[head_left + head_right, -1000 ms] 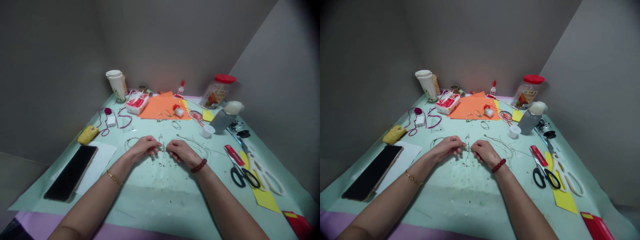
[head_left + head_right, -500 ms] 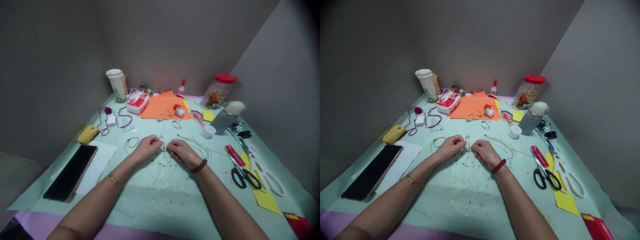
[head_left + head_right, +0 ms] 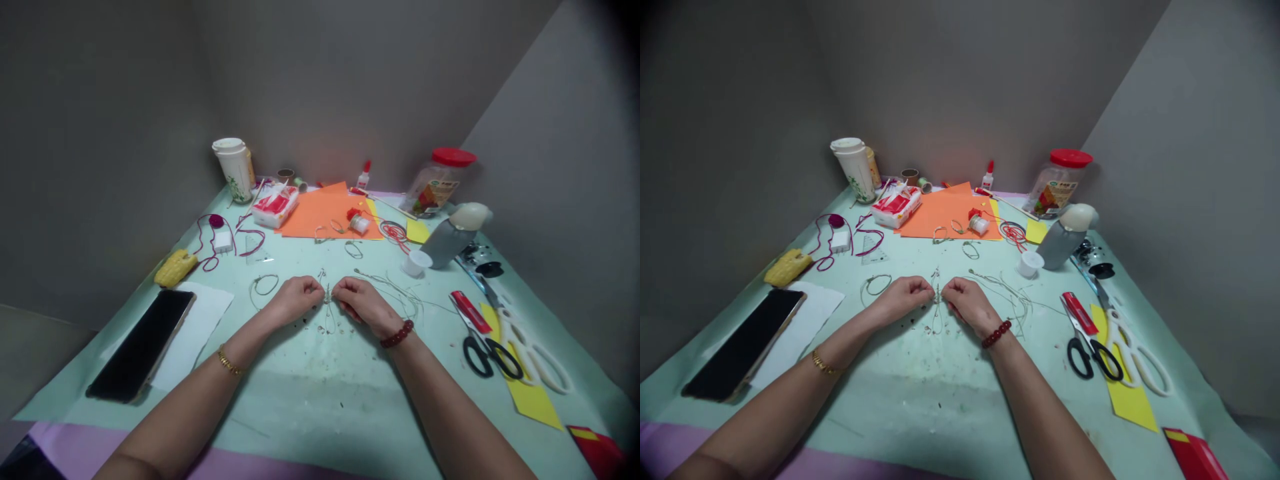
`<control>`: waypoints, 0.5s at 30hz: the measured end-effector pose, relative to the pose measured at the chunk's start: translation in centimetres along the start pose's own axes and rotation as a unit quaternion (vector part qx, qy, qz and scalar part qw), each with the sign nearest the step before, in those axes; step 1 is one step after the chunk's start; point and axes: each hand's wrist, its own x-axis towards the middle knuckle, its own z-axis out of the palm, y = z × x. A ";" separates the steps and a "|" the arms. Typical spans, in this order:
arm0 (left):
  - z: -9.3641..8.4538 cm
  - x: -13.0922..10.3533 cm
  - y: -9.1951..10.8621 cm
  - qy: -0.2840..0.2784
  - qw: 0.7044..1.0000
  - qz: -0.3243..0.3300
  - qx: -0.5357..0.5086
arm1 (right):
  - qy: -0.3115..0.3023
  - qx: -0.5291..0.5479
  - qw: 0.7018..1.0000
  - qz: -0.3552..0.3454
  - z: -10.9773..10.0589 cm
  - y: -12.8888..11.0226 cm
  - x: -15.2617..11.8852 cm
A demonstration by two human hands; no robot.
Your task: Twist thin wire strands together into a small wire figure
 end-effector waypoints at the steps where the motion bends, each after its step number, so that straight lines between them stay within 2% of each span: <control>1: 0.0 0.0 0.0 0.002 1.000 -0.008 -0.009 | 0.001 0.001 1.000 0.002 0.0 0.0 0.0; 8: 0.8 0.4 -0.8 -0.039 0.996 -0.033 -0.077 | -0.001 0.003 1.000 -0.004 0.1 -0.2 -0.2; 15: 1.0 0.5 -0.6 -0.015 0.992 -0.042 -0.114 | 0.002 -0.013 1.000 0.003 -0.1 0.0 -0.1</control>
